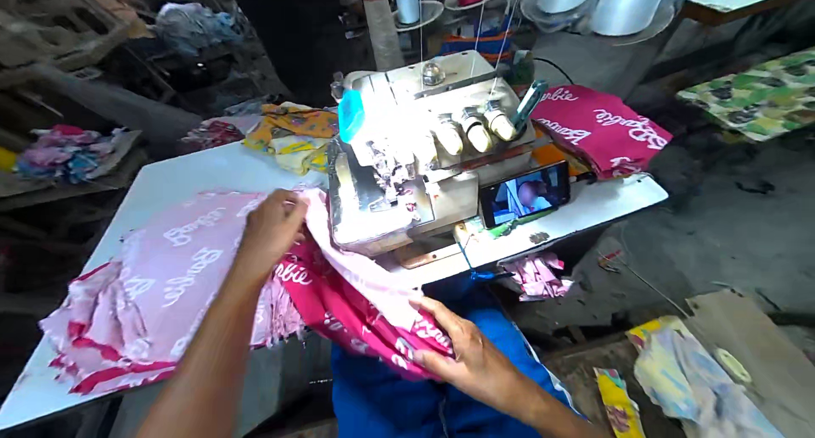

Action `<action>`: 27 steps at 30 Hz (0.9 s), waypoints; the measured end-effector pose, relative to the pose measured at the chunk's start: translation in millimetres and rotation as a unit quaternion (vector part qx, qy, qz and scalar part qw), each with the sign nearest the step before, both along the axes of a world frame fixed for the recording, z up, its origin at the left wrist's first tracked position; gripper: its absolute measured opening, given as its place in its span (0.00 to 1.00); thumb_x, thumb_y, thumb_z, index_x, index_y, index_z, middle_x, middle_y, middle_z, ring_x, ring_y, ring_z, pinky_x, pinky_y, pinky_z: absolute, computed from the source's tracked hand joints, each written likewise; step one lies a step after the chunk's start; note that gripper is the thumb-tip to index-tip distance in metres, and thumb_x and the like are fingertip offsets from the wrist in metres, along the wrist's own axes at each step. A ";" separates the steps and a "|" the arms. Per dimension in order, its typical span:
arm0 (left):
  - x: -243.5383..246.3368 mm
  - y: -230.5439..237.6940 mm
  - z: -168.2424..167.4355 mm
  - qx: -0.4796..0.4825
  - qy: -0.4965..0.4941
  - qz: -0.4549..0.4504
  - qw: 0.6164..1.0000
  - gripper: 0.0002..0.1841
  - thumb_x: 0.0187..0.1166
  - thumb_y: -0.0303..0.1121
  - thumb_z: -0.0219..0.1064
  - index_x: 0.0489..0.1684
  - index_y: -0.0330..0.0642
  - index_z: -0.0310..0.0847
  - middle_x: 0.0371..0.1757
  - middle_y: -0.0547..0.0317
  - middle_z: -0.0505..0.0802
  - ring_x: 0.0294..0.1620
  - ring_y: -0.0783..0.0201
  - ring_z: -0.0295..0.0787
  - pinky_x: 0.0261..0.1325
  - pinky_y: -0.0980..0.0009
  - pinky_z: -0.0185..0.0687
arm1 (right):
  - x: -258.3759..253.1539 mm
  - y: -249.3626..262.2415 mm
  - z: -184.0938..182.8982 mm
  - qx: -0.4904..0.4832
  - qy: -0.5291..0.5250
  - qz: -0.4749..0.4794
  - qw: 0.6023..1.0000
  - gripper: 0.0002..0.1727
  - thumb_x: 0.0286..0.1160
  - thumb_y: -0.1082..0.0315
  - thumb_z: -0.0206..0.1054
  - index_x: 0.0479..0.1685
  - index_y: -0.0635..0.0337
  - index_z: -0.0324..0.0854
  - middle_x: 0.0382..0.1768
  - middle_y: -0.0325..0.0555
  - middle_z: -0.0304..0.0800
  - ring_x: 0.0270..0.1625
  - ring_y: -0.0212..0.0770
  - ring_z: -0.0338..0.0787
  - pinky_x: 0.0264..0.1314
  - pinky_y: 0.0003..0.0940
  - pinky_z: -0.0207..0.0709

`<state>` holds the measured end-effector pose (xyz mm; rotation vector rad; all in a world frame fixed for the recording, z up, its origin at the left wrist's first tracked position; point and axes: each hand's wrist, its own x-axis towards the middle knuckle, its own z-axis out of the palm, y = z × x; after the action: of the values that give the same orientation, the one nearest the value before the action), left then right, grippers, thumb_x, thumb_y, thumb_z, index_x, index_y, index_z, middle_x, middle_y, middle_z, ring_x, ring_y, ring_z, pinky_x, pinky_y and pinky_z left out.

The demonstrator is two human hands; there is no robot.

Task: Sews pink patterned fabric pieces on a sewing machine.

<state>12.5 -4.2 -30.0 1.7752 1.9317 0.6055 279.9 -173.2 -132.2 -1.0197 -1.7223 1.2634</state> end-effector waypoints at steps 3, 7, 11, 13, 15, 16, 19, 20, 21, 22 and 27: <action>4.9 19.6 44.1 0.006 -0.057 0.036 0.998 0.26 0.95 0.43 0.45 0.77 0.26 0.63 0.57 0.30 0.85 0.51 0.46 0.89 0.58 0.46 0.84 | 26.0 0.4 3.0 0.006 -0.106 0.047 0.993 0.23 0.75 0.53 0.73 0.61 0.61 0.85 0.43 0.51 0.94 0.45 0.47 0.94 0.49 0.52 0.85; 6.9 45.8 97.3 0.081 -0.238 0.054 0.966 0.16 0.95 0.45 0.44 0.61 0.48 0.74 0.44 0.72 0.88 0.41 0.76 0.89 0.51 0.71 0.88 | 53.7 17.9 25.2 0.198 -0.159 -0.102 0.962 0.25 0.75 0.43 0.71 0.26 0.57 0.85 0.28 0.43 0.85 0.38 0.40 0.86 0.42 0.40 0.81; -39.0 60.3 114.1 0.200 -0.220 0.088 0.951 0.15 0.93 0.49 0.48 0.59 0.53 0.75 0.43 0.76 0.88 0.42 0.79 0.88 0.50 0.74 0.87 | 42.5 14.9 52.3 0.274 -0.149 -0.179 0.933 0.22 0.75 0.44 0.71 0.31 0.57 0.88 0.32 0.42 0.91 0.38 0.34 0.90 0.43 0.32 0.84; -64.3 46.9 108.3 0.229 -0.039 0.116 0.966 0.23 0.92 0.47 0.49 0.72 0.37 0.71 0.58 0.52 0.85 0.56 0.66 0.83 0.64 0.62 0.79 | 17.9 0.2 55.7 0.265 -0.150 -0.150 0.941 0.17 0.77 0.49 0.71 0.37 0.56 0.89 0.33 0.40 0.92 0.36 0.32 0.91 0.38 0.28 0.85; -96.1 26.5 94.0 0.211 0.106 0.103 0.966 0.26 0.93 0.40 0.50 0.73 0.21 0.69 0.66 0.17 0.81 0.69 0.25 0.78 0.73 0.29 0.65 | -11.7 -17.0 57.7 0.262 -0.141 -0.085 0.951 0.11 0.76 0.60 0.72 0.42 0.59 0.92 0.36 0.46 0.95 0.36 0.38 0.95 0.37 0.33 0.87; -112.1 12.4 83.5 0.186 0.151 0.100 0.966 0.24 0.93 0.37 0.51 0.72 0.19 0.70 0.66 0.12 0.79 0.71 0.17 0.73 0.72 0.22 0.60 | -25.5 -25.4 53.4 0.270 -0.137 -0.041 0.952 0.09 0.76 0.63 0.71 0.43 0.59 0.92 0.36 0.46 0.95 0.36 0.40 0.95 0.36 0.34 0.87; -162.2 -38.4 41.0 0.106 0.188 0.150 0.965 0.21 0.91 0.34 0.56 0.67 0.20 0.75 0.64 0.11 0.80 0.69 0.11 0.72 0.65 0.14 0.59 | -53.7 -48.3 28.2 0.273 -0.111 0.170 0.940 0.09 0.80 0.62 0.69 0.48 0.55 0.91 0.37 0.44 0.93 0.38 0.42 0.93 0.38 0.37 0.85; -179.3 -57.2 26.3 0.091 0.185 0.168 0.964 0.21 0.91 0.34 0.57 0.67 0.21 0.76 0.65 0.12 0.80 0.69 0.12 0.72 0.65 0.15 0.59 | -58.4 -52.5 20.2 0.264 -0.103 0.236 0.929 0.10 0.80 0.59 0.69 0.48 0.54 0.91 0.37 0.43 0.92 0.39 0.43 0.93 0.39 0.38 0.84; -195.6 -76.0 12.7 0.091 0.178 0.178 0.964 0.21 0.90 0.34 0.58 0.68 0.21 0.77 0.67 0.13 0.80 0.70 0.13 0.73 0.67 0.16 0.60 | -61.3 -52.9 14.2 0.256 -0.096 0.278 0.921 0.11 0.80 0.57 0.70 0.47 0.54 0.91 0.37 0.43 0.93 0.40 0.43 0.93 0.41 0.39 0.85; -207.8 -95.1 1.2 0.102 0.167 0.184 0.963 0.20 0.89 0.32 0.59 0.67 0.22 0.78 0.67 0.14 0.80 0.70 0.14 0.73 0.68 0.17 0.60 | -63.2 -49.3 9.1 0.253 -0.095 0.291 0.918 0.11 0.80 0.57 0.71 0.46 0.54 0.92 0.38 0.42 0.93 0.40 0.42 0.93 0.41 0.38 0.85; -210.1 -174.6 -28.6 0.177 0.105 0.167 0.964 0.17 0.91 0.34 0.58 0.65 0.29 0.80 0.66 0.30 0.84 0.62 0.34 0.86 0.65 0.35 0.79 | -82.2 13.0 8.8 0.249 -0.103 0.207 0.940 0.08 0.82 0.65 0.66 0.43 0.54 0.92 0.40 0.40 0.93 0.42 0.34 0.93 0.45 0.32 0.88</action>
<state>-197.6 -178.7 -58.5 1.7854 2.4221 0.9646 197.7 -160.2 -123.4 -0.5158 -2.3516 0.8932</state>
